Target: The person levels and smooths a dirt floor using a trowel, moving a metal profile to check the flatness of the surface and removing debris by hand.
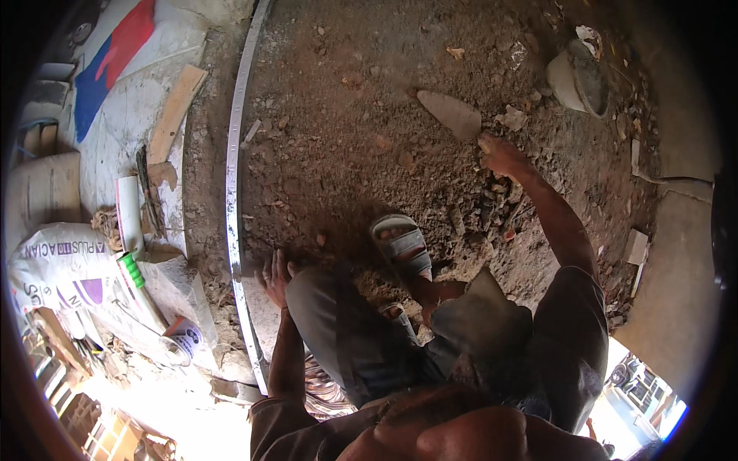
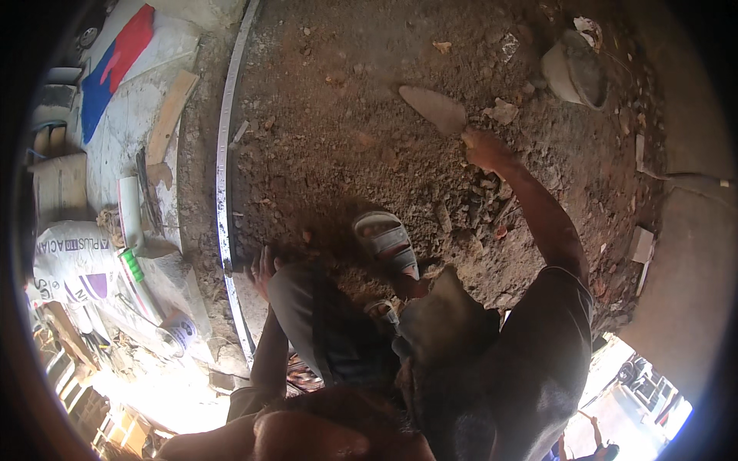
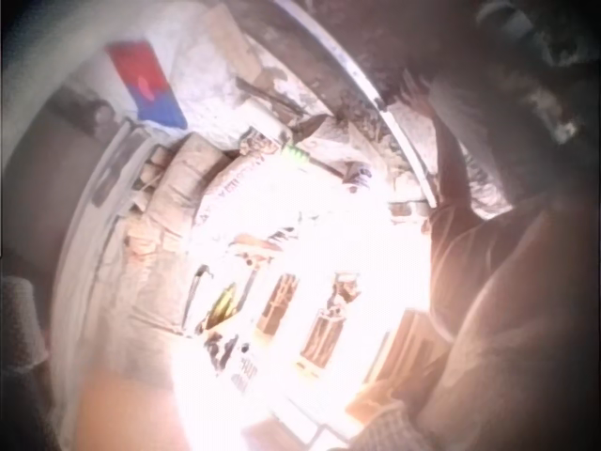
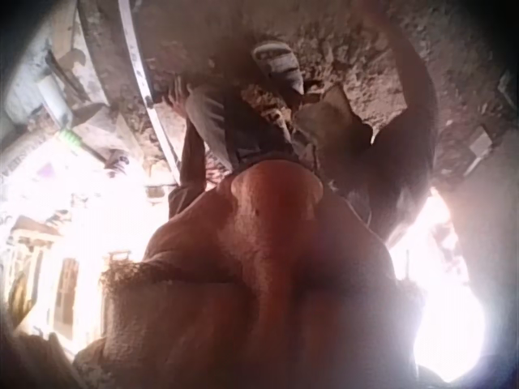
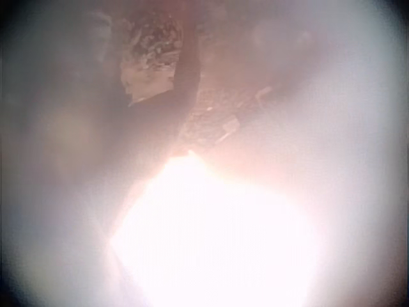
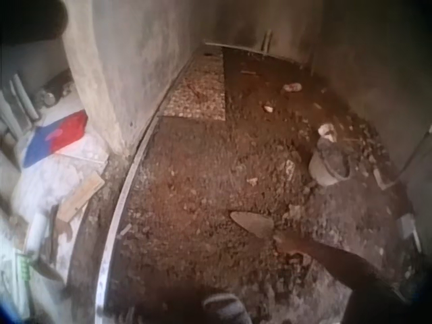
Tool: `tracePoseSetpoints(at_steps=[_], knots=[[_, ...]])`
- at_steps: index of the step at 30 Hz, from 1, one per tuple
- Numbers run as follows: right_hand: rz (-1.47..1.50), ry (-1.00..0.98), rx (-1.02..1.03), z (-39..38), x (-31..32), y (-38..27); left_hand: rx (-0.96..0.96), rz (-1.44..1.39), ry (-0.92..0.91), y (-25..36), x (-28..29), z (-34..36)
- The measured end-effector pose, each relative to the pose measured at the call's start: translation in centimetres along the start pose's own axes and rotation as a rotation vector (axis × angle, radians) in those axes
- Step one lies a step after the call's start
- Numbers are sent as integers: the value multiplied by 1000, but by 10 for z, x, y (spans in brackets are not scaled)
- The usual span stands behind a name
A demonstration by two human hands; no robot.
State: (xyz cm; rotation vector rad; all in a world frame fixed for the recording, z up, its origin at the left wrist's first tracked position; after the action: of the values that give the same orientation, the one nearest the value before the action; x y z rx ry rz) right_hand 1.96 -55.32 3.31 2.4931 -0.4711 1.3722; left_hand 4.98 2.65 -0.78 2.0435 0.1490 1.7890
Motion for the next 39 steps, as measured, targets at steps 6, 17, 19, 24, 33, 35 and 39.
tracePoseSetpoints(at_steps=[6, 17, 19, 24, 33, 35, 39], knots=[[346, -40, -84, 56, 58, -53, -9, 10, -1, 6, -5, -1], [84, -205, 106, 18, 44, -67, 20, -16, -7, 6, 8, -4], [182, 41, -25, 53, 52, -70, 8, -42, -10, 13, 3, 1], [29, -165, 152, 57, 22, -98, -5, -6, 2, 4, 6, -4], [-57, -149, 157, 38, 54, -89, 0, -42, 51, 9, 15, 0], [31, -131, 86, 29, 40, -89, -10, -43, 46, 15, 9, 1], [-75, -448, 256, -9, -2, -87, -18, 1, 29, 4, 4, -5]])
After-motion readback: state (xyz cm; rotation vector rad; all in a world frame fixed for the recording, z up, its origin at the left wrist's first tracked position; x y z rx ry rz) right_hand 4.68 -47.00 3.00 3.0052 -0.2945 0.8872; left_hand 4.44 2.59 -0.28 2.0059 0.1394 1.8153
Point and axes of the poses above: each hand's wrist, its own z-axis towards the middle knuckle, its own x-axis out of the back of the hand, y = z × x, the point moved 6 cm from there along z, towards the middle knuckle, and after that the axes turned 12 degrees about -z, right-handed, at the moved point
